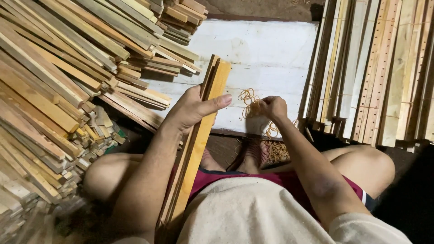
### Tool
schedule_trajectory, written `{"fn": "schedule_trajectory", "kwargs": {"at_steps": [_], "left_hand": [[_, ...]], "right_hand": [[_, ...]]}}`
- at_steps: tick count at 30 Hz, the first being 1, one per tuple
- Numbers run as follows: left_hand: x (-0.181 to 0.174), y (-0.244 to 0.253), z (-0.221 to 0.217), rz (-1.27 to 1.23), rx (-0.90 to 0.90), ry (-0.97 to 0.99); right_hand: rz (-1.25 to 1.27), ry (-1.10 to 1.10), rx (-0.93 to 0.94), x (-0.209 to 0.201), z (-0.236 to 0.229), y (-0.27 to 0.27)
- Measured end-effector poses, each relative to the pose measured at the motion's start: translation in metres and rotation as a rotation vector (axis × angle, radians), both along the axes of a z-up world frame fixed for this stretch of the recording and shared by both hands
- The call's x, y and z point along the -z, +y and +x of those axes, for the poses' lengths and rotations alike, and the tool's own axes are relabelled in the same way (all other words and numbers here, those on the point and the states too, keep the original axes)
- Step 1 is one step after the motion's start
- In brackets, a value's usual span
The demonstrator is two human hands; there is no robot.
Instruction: The person gathers thin wooden strips with pre-drilled holes, aligns them into small stacks, and secures each stack with a rubber band. The person then places the completed bundles aside and repeats the process.
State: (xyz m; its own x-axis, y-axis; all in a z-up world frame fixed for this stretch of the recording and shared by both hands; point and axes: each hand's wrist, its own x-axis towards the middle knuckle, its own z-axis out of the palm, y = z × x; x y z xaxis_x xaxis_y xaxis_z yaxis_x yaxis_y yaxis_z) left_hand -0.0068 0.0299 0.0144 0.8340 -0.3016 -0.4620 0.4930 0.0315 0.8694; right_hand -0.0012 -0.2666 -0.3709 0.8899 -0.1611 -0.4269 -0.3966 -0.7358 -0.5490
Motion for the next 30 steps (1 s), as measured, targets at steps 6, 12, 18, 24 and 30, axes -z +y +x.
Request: {"fn": "schedule_trajectory", "kwargs": {"at_steps": [6, 12, 18, 24, 30], "left_hand": [[0.027, 0.001, -0.005, -0.196, 0.112, -0.031], [0.03, -0.007, -0.012, -0.191, 0.07, 0.004], [0.033, -0.008, -0.017, -0.17, 0.098, 0.007], [0.052, -0.006, -0.011, -0.175, 0.125, -0.001], [0.031, -0.012, -0.017, -0.183, 0.127, 0.01]], "right_hand": [[0.556, 0.051, 0.27, -0.147, 0.002, 0.013], [0.625, -0.002, 0.292, -0.177, 0.006, 0.004], [0.591, -0.06, 0.257, -0.226, 0.002, 0.001], [0.58, -0.116, 0.227, -0.247, 0.003, 0.003], [0.609, -0.113, 0.254, -0.245, 0.005, -0.002]]}}
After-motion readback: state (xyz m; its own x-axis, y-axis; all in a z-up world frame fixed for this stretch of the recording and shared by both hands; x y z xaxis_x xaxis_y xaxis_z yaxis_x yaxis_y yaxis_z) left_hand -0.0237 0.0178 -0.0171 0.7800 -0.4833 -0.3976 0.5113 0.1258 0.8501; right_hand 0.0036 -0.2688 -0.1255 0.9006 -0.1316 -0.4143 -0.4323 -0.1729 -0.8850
